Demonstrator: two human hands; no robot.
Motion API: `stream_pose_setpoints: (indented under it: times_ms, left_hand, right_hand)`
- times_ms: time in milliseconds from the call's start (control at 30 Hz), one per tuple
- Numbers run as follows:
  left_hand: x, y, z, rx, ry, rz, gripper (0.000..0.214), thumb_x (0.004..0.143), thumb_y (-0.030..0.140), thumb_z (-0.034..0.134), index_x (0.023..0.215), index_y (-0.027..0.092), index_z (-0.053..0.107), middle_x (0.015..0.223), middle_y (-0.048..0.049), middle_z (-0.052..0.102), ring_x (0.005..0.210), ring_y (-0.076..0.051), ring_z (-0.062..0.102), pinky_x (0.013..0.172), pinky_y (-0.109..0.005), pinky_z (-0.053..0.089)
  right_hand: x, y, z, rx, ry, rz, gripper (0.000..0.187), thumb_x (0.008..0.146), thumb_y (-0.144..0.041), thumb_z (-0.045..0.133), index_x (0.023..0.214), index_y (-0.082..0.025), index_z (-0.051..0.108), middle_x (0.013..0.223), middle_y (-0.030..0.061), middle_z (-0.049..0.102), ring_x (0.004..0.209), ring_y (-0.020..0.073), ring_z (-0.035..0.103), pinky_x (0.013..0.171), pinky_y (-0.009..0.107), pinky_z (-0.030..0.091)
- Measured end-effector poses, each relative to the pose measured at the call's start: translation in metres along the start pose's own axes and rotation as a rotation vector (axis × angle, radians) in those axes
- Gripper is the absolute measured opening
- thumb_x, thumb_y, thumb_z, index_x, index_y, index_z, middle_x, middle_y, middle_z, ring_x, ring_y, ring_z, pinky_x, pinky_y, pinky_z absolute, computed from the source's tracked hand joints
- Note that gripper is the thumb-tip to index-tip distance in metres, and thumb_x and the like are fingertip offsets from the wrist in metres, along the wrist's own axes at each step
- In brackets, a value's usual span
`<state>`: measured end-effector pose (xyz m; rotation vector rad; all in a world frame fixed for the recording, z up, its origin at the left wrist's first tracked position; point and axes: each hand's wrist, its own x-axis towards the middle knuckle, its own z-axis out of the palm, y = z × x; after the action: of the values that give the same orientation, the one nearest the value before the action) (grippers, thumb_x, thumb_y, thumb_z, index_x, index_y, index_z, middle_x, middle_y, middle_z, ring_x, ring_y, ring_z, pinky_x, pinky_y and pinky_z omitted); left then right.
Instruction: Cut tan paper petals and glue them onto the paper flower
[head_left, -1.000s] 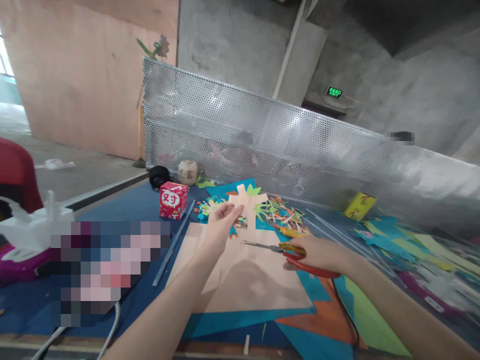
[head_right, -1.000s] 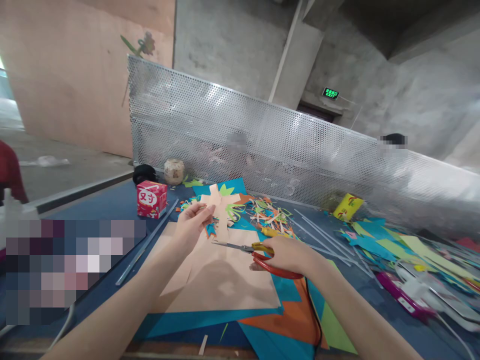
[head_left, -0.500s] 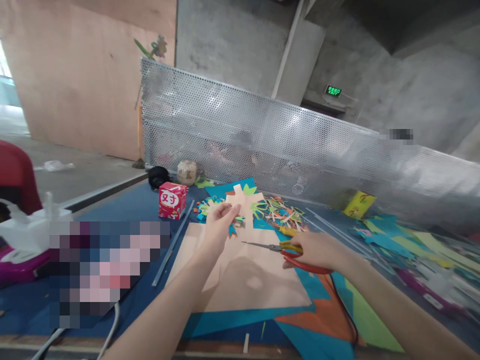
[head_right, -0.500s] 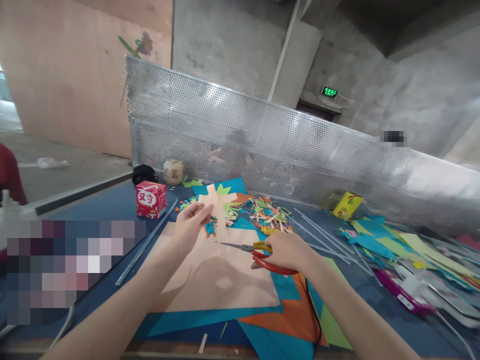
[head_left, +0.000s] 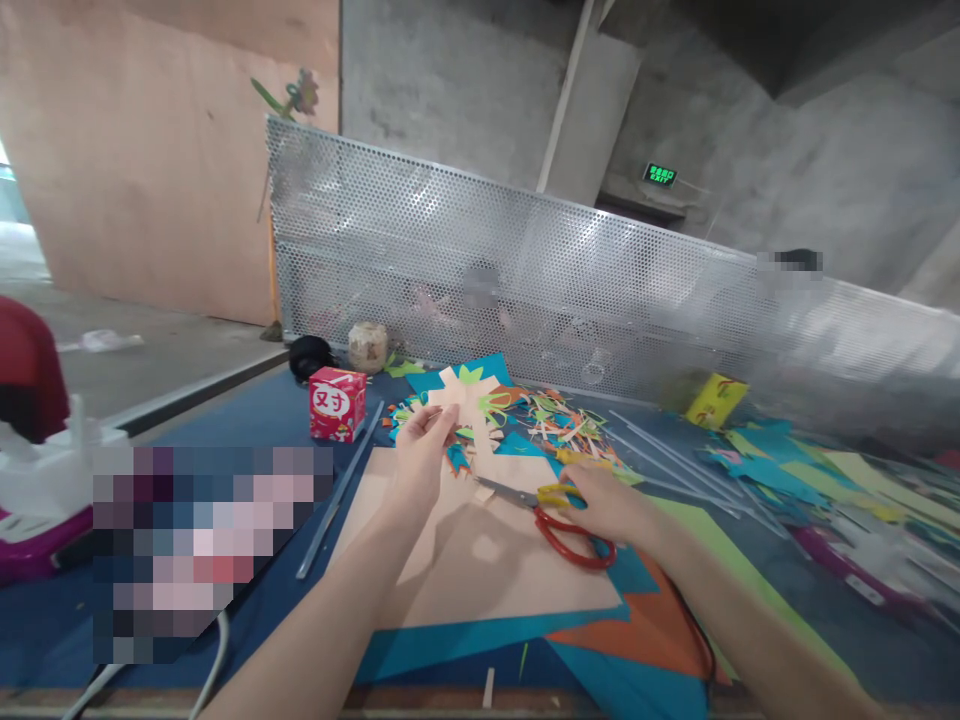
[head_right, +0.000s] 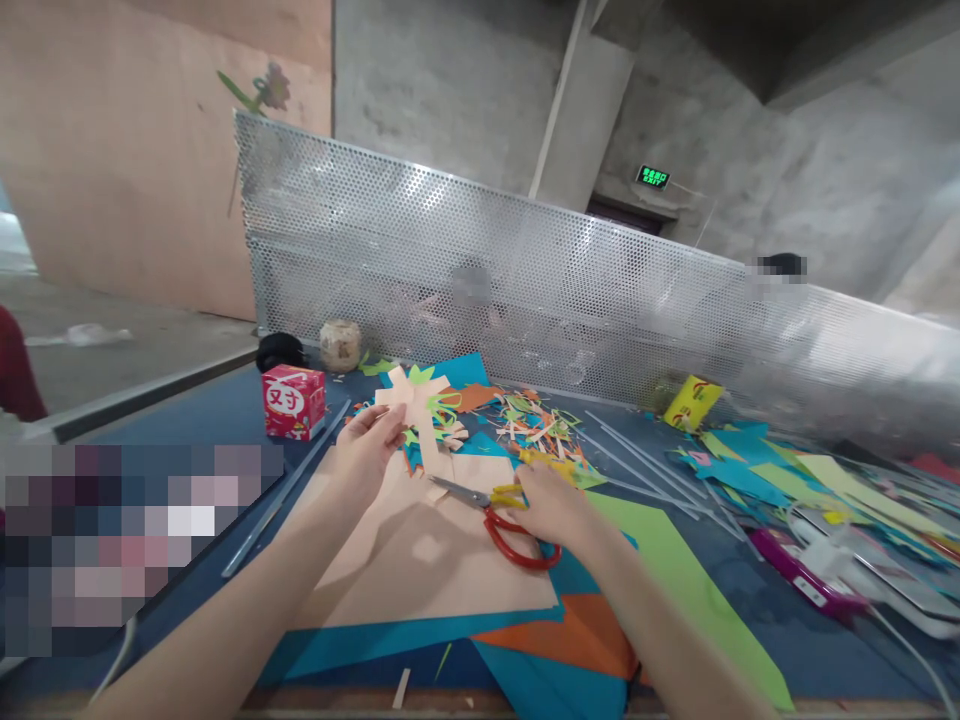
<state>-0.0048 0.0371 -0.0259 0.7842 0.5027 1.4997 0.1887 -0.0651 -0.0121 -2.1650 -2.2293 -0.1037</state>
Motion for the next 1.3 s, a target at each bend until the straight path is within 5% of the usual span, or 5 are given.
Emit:
stream_pose_setpoints:
  times_ms: [233, 533, 767, 967, 1300]
  left_hand:
    - [0.0, 0.0, 0.001, 0.028, 0.01, 0.003, 0.027, 0.049, 0.026, 0.074, 0.065, 0.014, 0.056, 0.058, 0.0043, 0.055, 0.05, -0.005, 0.051, 0.051, -0.017, 0.04]
    - [-0.001, -0.001, 0.0, 0.061, -0.02, 0.039, 0.022, 0.052, 0.025, 0.072, 0.062, 0.014, 0.056, 0.058, 0.0041, 0.053, 0.052, -0.006, 0.05, 0.052, -0.018, 0.04]
    - [-0.004, -0.001, -0.001, 0.082, -0.058, 0.08, 0.018, 0.058, 0.025, 0.069, 0.061, 0.014, 0.055, 0.062, 0.003, 0.053, 0.056, -0.007, 0.051, 0.055, -0.019, 0.04]
    - [-0.001, -0.005, 0.002, 0.069, -0.034, 0.022, 0.022, 0.055, 0.026, 0.071, 0.063, 0.015, 0.053, 0.058, 0.0045, 0.051, 0.052, -0.006, 0.049, 0.049, -0.017, 0.039]
    - [-0.001, -0.002, 0.001, 0.063, -0.029, 0.016, 0.022, 0.054, 0.024, 0.071, 0.063, 0.015, 0.053, 0.055, 0.0056, 0.05, 0.05, -0.005, 0.048, 0.05, -0.016, 0.039]
  right_hand:
    - [0.013, -0.047, 0.016, 0.051, 0.207, -0.409, 0.029, 0.079, -0.016, 0.05, 0.107, -0.019, 0.052, 0.109, 0.0048, 0.058, 0.102, 0.0195, 0.049, 0.089, 0.032, 0.035]
    - [0.021, -0.063, 0.034, -0.003, 0.213, -0.503, 0.031, 0.077, -0.011, 0.049, 0.107, -0.016, 0.049, 0.099, 0.0097, 0.061, 0.101, 0.0197, 0.051, 0.092, 0.035, 0.032]
    - [0.018, -0.051, 0.05, 0.0, 0.385, -0.616, 0.019, 0.084, -0.015, 0.043, 0.097, -0.017, 0.056, 0.11, 0.0079, 0.059, 0.109, 0.0175, 0.047, 0.101, 0.037, 0.025]
    - [-0.007, -0.044, 0.045, 0.148, 0.264, -0.493, 0.021, 0.086, -0.019, 0.038, 0.092, -0.016, 0.058, 0.09, 0.0077, 0.065, 0.091, 0.0179, 0.057, 0.079, 0.031, 0.044]
    - [-0.017, -0.018, 0.044, 0.371, 0.231, -0.328, 0.019, 0.083, -0.017, 0.041, 0.096, -0.018, 0.054, 0.099, 0.007, 0.06, 0.094, 0.0163, 0.054, 0.083, 0.029, 0.042]
